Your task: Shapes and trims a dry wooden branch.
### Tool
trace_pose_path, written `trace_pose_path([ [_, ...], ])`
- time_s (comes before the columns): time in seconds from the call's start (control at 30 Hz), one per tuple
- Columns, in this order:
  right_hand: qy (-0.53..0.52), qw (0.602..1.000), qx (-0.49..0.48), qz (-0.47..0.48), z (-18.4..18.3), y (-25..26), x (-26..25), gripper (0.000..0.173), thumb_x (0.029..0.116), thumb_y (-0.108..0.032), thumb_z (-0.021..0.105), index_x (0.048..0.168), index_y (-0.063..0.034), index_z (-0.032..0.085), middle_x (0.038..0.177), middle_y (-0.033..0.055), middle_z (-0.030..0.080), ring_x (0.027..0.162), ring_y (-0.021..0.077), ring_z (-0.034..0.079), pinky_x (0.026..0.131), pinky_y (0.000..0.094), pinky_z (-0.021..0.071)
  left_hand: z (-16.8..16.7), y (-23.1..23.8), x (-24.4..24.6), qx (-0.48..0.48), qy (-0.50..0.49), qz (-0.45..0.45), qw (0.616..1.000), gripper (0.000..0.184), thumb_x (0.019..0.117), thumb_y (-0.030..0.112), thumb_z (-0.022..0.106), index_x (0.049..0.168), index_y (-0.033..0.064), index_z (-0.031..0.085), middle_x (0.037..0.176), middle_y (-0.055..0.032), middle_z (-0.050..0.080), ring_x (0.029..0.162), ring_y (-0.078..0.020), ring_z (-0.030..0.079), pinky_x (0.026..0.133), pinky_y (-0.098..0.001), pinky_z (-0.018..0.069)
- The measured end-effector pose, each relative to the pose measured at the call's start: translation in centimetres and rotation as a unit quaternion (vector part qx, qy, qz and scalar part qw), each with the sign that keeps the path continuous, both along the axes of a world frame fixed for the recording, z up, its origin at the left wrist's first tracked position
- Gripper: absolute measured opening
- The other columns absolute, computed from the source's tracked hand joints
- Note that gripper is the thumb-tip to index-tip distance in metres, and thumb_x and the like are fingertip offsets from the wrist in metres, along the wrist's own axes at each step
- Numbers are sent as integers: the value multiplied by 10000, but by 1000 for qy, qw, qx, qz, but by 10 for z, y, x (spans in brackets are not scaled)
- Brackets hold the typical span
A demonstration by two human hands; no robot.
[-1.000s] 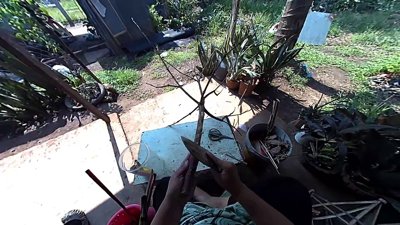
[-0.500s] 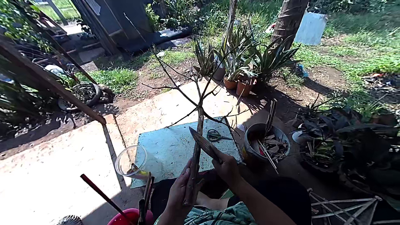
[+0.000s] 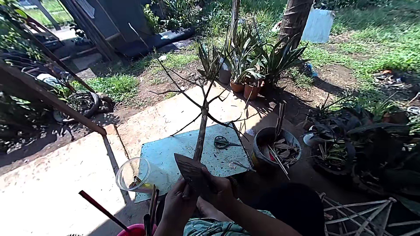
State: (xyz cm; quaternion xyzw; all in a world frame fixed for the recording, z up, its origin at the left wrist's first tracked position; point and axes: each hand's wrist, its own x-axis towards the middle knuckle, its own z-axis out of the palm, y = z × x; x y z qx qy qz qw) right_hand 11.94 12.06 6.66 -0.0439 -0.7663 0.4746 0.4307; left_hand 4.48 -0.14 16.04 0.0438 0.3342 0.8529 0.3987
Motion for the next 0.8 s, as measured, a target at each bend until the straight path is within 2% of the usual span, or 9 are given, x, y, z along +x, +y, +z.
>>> trace_pose_path([
  [0.1,-1,999,33,-16,5,1,8,463,896,-159,723,1336,-25,676,907,79,780,800,130,746,764,344,629,4,6,6,4,-9,14,1000,372,1039,89,336,943,62,695,843,-103,724,778,-155,713,778,-351,615],
  [0.17,14,998,53,-9,9,-5,20,437,908,-173,696,1324,-40,684,830,83,759,745,135,727,720,331,616,-4,7,5,31,-7,-7,999,363,1050,119,336,1232,30,638,1077,-143,730,961,-185,724,848,-346,609],
  [0.2,22,997,71,-13,11,-7,25,421,911,-196,684,1308,-58,694,765,77,733,694,141,702,680,326,598,-12,8,0,48,6,-28,998,424,1081,147,293,1442,19,474,1243,-148,672,1077,-188,694,891,-325,592],
  [0.23,26,996,83,-23,11,-6,26,408,908,-212,677,1290,-71,706,721,71,710,654,146,679,646,322,574,-17,11,-5,45,14,-35,998,456,1091,166,263,1513,25,361,1326,-146,632,1144,-191,675,915,-315,583],
  [0.4,-33,999,-15,-31,3,22,7,445,894,-129,688,1320,-2,682,957,92,782,798,135,744,746,359,626,7,20,6,-27,8,3,1000,370,1065,101,309,1311,41,579,1150,-132,690,1048,-224,685,915,-451,579],
  [0.53,-6,1000,3,-20,7,6,19,455,891,-138,706,1322,3,677,921,106,778,803,140,747,761,340,629,5,19,9,8,4,8,1000,348,1041,83,318,1196,14,622,1050,-146,720,946,-196,721,847,-375,611],
  [0.63,37,991,116,-52,4,2,24,388,898,-234,684,1257,-92,724,681,59,689,617,155,658,619,325,557,-36,14,-8,96,70,-51,992,461,1086,166,383,1517,2,393,1353,-149,628,1184,-188,657,967,-319,557],
  [0.7,13,995,83,-55,0,17,13,411,882,-194,706,1269,-57,724,762,85,740,671,156,708,662,346,602,-15,15,5,18,20,-4,1000,377,1041,136,398,1365,21,552,1185,-145,703,1058,-217,702,900,-422,594],
  [0.8,-49,996,6,-73,2,40,-1,491,837,-108,678,1315,6,684,897,109,776,710,166,729,673,387,614,7,17,14,-62,6,-1,998,457,1064,111,314,1496,54,453,1378,-141,594,1169,-268,645,878,-504,588],
])
